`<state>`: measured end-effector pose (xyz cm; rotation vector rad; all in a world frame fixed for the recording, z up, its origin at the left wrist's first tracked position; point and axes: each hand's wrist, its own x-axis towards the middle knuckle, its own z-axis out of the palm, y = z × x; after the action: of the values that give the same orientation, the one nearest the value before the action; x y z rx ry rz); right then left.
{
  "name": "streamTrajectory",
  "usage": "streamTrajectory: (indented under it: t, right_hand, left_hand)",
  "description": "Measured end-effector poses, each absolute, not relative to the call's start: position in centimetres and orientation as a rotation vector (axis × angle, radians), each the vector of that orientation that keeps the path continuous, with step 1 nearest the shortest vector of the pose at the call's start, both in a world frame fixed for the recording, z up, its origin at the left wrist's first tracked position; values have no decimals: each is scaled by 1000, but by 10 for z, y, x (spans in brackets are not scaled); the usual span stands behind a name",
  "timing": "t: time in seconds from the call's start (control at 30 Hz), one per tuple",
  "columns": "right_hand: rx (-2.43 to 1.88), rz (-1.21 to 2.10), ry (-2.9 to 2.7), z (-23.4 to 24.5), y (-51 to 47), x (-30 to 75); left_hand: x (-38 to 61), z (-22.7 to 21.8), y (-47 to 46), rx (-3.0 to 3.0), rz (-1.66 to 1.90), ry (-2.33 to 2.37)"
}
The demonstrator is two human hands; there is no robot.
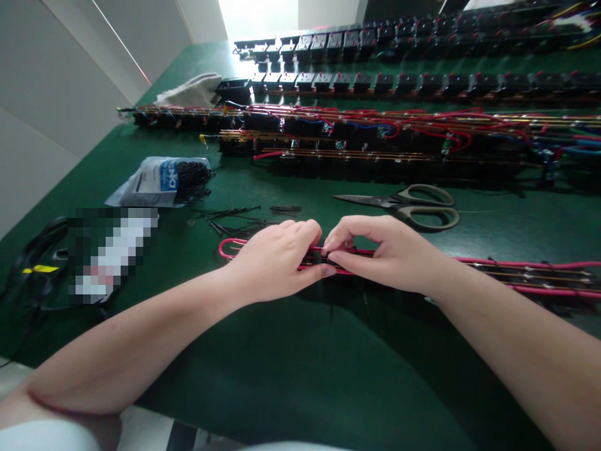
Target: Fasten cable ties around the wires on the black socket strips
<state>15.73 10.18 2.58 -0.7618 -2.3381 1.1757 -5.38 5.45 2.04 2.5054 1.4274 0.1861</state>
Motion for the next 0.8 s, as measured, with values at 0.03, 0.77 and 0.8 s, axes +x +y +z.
streamTrajectory:
  t: [0.03,0.77,0.8]
  right_hand:
    - [-762,1185,-2331,27,102,157]
    - [-811,1334,-2267,26,105,158]
    - [-810,1325,-2277,26,106,158]
  left_hand:
    - [-54,20,55,2505,185,1427]
    - [-54,19,55,2544,209,1406]
    - [-54,19,55,2542,210,1404]
